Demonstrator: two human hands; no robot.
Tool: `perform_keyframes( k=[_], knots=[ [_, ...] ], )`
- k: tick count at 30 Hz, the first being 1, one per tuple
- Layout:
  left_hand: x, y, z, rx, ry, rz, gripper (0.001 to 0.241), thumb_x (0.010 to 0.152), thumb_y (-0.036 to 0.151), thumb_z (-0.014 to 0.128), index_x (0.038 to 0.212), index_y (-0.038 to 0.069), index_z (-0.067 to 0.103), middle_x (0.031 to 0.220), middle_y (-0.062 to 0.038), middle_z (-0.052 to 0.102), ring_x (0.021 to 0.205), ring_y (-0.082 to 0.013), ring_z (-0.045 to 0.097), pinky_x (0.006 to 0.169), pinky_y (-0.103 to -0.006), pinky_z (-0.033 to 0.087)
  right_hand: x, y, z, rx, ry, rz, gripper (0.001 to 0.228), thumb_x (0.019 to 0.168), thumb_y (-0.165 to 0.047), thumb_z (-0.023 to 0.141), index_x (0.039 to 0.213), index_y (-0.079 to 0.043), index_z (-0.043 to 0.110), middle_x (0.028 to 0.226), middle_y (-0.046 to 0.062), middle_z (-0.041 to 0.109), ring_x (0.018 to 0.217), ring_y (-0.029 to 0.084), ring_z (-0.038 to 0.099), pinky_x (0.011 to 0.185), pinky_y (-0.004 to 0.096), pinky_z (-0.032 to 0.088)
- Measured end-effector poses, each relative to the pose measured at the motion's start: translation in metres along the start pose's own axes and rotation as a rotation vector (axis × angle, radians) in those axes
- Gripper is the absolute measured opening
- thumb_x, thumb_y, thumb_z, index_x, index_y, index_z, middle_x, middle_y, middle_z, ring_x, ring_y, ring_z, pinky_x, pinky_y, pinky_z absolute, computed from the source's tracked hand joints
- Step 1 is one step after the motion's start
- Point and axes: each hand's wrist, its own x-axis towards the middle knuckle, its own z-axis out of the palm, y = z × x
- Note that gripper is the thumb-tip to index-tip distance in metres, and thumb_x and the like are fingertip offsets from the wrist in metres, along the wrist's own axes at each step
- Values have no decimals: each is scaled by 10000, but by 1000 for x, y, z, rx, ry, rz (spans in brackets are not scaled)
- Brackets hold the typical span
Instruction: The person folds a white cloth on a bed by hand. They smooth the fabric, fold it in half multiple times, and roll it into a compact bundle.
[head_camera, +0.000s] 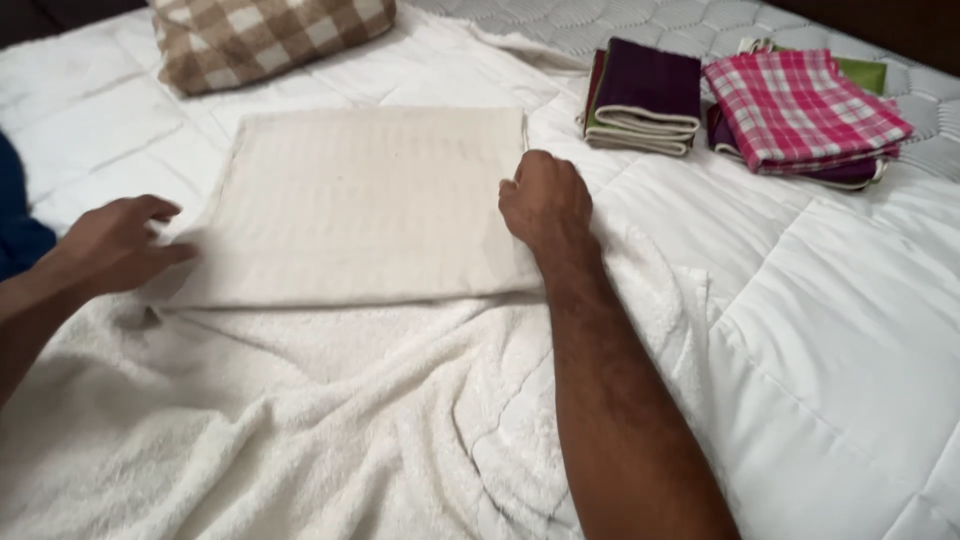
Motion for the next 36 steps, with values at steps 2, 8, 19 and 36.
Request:
perform_keyframes(
  k=[2, 8, 19, 36],
  knots=[
    [1, -15, 1, -40, 35, -27, 816, 856, 527, 771, 1516, 102, 551, 1414, -161, 698, 1245, -335, 726, 1072, -470, 600, 1, -2, -2, 2, 57, -41, 314, 917, -313, 757, 1067, -37, 741, 1110, 188, 747, 1069, 361, 700, 931, 469, 577],
    [18, -36, 40, -13, -236, -6, 1145, 617, 524, 995, 1533, 136, 428, 1421, -152, 631, 1260, -299, 669, 1096, -444, 559, -39, -21, -27, 83, -353, -156, 363, 768, -278, 883, 1017, -72, 717, 1025, 114, 746, 926, 257, 716, 891, 417, 607],
    [9, -19, 26, 113, -117, 80, 775, 699, 449, 942, 1401, 324, 638, 1517, -53, 604, 1388, -253, 641, 1166, -451, 570, -56, -29, -35, -113, -570, -251, 290, 825, -174, 819, 1088, -107, 716, 1210, 84, 652, 1123, 246, 608, 1074, 456, 471],
    [108, 45, 21, -357, 256, 158, 692, 923, 472, 688, 1444, 32, 571, 1385, -272, 633, 1212, -428, 642, 1031, -514, 535, 106, 34, 114, -134, -9, -393, 492, 971, -403, 594, 1283, -23, 618, 1506, 195, 496, 1418, 404, 392, 1091, 638, 344]
  ],
)
